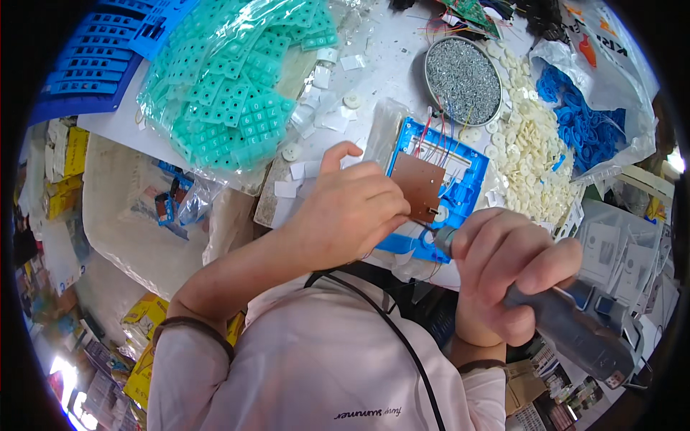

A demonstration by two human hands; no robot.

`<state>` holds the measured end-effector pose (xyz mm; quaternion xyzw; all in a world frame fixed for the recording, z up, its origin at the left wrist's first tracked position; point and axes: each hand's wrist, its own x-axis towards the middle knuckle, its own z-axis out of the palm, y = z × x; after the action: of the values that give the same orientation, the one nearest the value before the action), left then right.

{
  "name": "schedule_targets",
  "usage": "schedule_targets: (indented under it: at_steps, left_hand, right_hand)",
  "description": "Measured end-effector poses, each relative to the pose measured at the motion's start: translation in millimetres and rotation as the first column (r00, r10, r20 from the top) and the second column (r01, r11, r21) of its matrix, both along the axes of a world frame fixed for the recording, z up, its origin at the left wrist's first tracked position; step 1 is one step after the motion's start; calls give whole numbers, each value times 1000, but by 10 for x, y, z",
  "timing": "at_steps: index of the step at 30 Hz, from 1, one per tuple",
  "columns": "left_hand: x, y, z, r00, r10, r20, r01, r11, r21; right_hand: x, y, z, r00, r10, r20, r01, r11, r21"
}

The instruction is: Assembling small electronic components and plastic parts using an electric screwdriver at a factory workbench.

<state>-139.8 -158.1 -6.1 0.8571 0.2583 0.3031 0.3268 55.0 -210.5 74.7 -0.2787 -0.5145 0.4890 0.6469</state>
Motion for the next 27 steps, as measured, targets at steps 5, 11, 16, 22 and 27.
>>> schedule_targets:
  at_steps: [5, 11, 16, 22, 27]
  left_hand:
    - [11, -54, -35, 999, 23, 43, -22, 999, -29]
    - [-14, -13, -67, 999, 37, 32, -39, 998, 49]
    - [-46, -16, -5, 984, 175, -13, -175, 985, 14]
    - [-166, -172, -137, 986, 110, -124, -100, 992, 78]
    - [-141, -201, -143, 979, 164, -120, -153, 984, 91]
  right_hand:
    - [-77, 8, -46, 1000, 7, -22, -8, 1000, -7]
    - [-68, 78, -90, 996, 86, 14, -86, 996, 12]
    - [-69, 188, -186, 996, 15, 83, -14, 1000, -16]
    - [-54, 352, -299, 988, 44, 146, -44, 999, -2]
    - [-152, 402, -357, 987, 14, 161, -12, 1000, -14]
